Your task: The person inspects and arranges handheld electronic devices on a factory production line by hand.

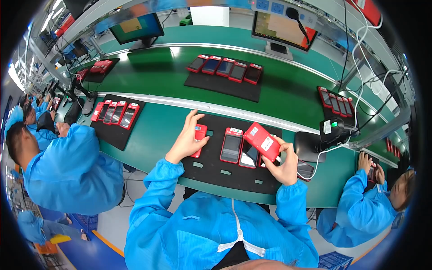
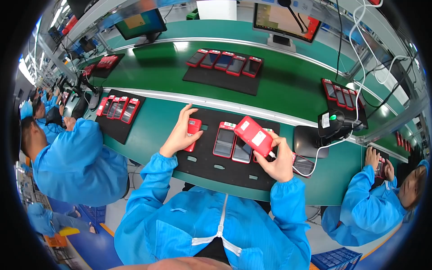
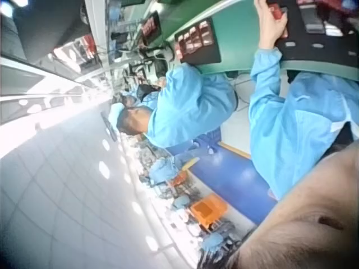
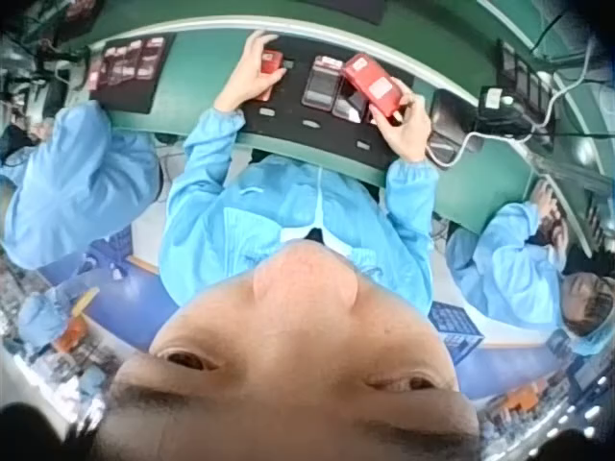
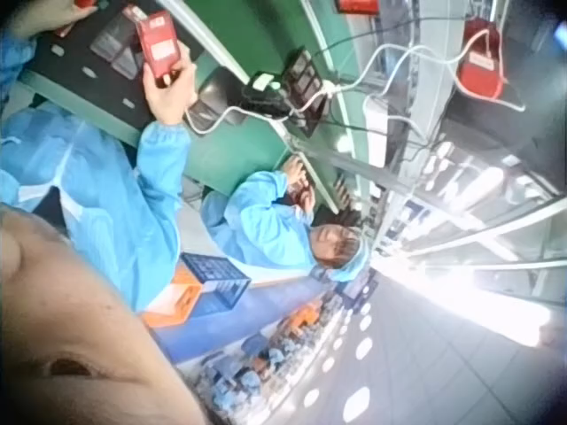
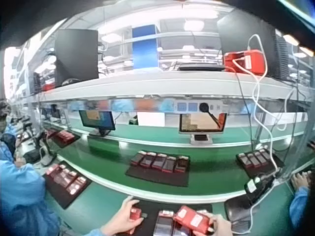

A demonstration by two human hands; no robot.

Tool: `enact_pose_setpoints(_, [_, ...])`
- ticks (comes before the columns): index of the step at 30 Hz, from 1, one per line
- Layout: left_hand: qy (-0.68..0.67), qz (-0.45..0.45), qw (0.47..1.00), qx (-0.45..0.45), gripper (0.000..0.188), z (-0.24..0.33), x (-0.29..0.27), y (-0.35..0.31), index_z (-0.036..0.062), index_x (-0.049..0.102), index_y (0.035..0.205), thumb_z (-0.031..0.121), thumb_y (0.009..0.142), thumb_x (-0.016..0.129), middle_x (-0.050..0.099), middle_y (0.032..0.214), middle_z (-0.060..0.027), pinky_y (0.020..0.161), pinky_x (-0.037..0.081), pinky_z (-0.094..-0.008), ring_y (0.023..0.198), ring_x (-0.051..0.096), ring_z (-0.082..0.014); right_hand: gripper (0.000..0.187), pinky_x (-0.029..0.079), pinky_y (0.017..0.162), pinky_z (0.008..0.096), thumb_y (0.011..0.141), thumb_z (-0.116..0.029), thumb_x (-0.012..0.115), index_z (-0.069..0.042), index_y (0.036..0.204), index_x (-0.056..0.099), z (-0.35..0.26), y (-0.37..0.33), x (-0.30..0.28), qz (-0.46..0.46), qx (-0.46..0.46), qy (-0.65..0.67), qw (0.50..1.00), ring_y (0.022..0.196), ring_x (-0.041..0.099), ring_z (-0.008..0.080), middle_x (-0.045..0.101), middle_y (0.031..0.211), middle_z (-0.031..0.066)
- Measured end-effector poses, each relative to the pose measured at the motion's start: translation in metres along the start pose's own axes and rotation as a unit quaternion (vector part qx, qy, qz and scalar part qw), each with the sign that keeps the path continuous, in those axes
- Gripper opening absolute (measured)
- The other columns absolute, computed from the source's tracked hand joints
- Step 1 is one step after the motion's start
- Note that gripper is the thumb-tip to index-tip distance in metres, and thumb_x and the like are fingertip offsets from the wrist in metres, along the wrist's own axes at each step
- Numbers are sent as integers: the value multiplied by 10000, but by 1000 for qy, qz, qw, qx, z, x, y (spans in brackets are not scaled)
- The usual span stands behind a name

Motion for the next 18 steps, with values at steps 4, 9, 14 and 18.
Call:
enact_pose_setpoints(4, [-92,17,992,90,763,26,-7,0,55,470,1487,236,859,865,395,1602,-249,1226,371,-470,1500,409,-430,553,536,1050,466,774,-92,921,-63,1036,435,-16,5,11,-38,-5,66,997,1232,689,414,680,1325,301])
enact_pose_setpoints(9, [-324,-73,938,101,866,58,9,-11,41,348,1586,241,908,849,374,1655,-167,1281,299,-510,1561,345,-326,562,537,1040,464,773,-122,924,-64,1026,426,-34,10,23,-66,6,95,993,1209,702,406,687,1313,304])
enact_pose_setpoints(14, [-423,-59,899,96,808,71,41,-14,62,312,1586,170,955,806,426,1603,-190,1268,351,-454,1526,405,-300,557,552,1022,453,778,-122,919,-67,1020,420,-37,11,28,-75,17,104,992,1190,711,396,688,1312,298])
enact_pose_setpoints(18, [-512,-68,856,32,761,67,59,-18,79,309,1601,203,1000,759,420,1596,-194,1239,372,-431,1501,420,-279,564,550,1023,432,775,-94,906,-70,1028,402,-36,11,31,-80,21,105,991,1185,706,362,694,1297,291])
Point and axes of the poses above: each hand's wrist, its own y-axis towards the middle knuckle, its own x-axis out of the palm, z = x × y, the point moved 1 cm from there along y, towards the middle knuckle
